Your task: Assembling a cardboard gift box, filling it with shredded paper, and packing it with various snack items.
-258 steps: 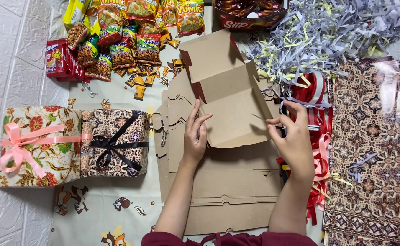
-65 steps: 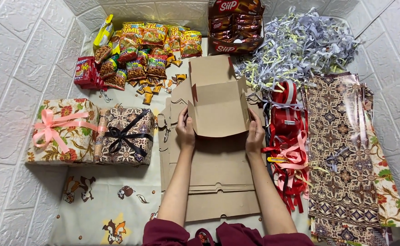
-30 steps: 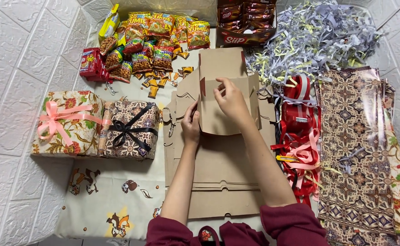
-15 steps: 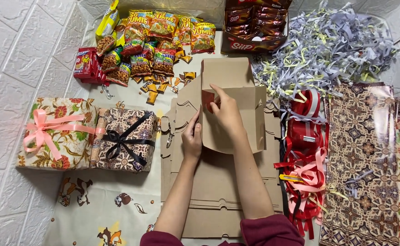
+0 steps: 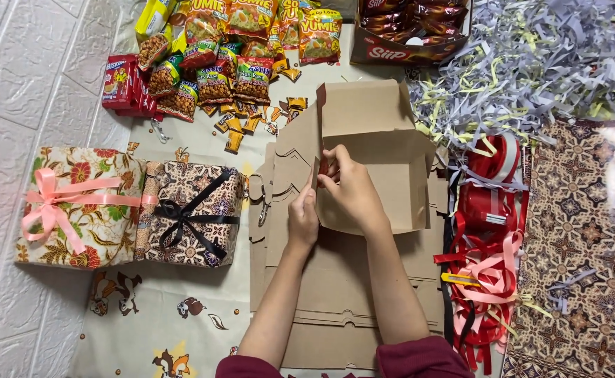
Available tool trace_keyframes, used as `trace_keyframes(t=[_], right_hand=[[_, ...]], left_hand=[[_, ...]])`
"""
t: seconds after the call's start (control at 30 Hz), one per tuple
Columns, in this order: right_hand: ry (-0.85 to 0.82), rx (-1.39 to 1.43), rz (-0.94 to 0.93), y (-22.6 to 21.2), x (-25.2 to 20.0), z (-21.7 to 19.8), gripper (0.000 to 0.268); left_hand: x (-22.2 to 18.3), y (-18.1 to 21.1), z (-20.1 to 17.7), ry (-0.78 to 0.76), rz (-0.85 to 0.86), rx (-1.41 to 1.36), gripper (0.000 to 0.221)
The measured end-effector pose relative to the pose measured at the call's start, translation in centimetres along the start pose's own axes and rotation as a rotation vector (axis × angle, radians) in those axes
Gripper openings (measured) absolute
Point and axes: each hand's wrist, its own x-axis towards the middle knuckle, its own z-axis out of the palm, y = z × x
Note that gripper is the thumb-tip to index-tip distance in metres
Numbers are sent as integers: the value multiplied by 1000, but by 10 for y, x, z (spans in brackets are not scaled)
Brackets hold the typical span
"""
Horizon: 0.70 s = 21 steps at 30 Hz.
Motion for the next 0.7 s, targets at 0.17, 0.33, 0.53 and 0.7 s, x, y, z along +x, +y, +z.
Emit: trace_keyframes(t=[0.17, 0.33, 0.53, 0.7], right_hand=[[-65, -55, -36, 0, -1, 0, 32], [-175, -150, -87, 0, -2, -2, 26], [-194, -138, -133, 3, -6, -7, 19], [-154, -240, -212, -5, -11, -18, 27]], left_hand=[[0, -5, 1, -15, -8, -4, 50], [3, -1, -1, -21, 13, -17, 50], [-2, -11, -1, -19, -2, 69, 41], [4, 10, -2, -23, -12, 16, 50]])
